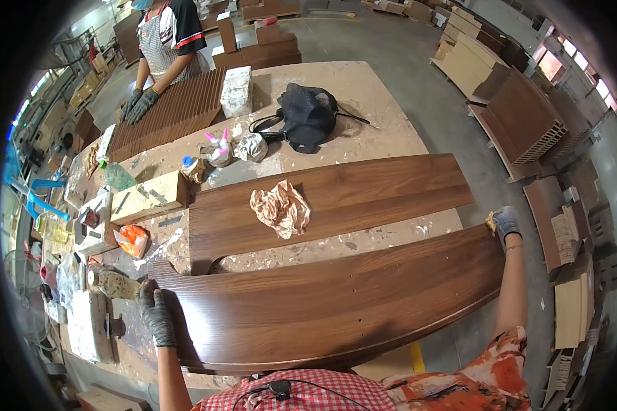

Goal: The person is wiping and applying a finish to wooden furniture panels using a cloth rag.

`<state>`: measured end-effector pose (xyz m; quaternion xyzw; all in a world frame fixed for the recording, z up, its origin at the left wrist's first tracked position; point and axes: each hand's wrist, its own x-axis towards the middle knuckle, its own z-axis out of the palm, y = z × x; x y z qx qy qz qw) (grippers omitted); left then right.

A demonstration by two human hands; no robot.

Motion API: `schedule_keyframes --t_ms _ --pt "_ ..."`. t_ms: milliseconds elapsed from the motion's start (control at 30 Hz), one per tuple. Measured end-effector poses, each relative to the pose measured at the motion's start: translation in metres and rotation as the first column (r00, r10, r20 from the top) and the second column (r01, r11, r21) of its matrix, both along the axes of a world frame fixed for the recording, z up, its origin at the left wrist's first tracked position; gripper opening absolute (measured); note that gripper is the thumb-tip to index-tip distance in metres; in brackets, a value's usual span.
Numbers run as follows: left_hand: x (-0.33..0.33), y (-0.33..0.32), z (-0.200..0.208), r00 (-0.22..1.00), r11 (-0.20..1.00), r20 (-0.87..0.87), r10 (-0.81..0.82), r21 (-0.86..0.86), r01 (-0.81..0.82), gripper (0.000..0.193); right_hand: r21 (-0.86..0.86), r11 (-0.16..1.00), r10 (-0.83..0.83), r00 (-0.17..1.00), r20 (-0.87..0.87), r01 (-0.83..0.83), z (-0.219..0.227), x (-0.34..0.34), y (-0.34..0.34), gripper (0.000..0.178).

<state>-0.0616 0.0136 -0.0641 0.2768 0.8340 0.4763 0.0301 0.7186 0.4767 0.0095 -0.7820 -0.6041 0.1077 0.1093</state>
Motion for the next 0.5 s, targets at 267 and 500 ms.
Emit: schedule_keyframes --t_ms 267,500 --pt "0.002 0.0 0.008 1.0 0.997 -0.02 0.013 -0.07 -0.015 0.032 0.05 0.992 0.091 0.92 0.38 -0.119 -0.017 0.056 0.031 0.014" --pt "-0.006 0.001 -0.003 0.999 0.998 -0.04 -0.012 -0.055 0.01 0.029 -0.064 0.987 0.161 0.862 0.48 -0.149 -0.012 0.044 0.032 0.026"
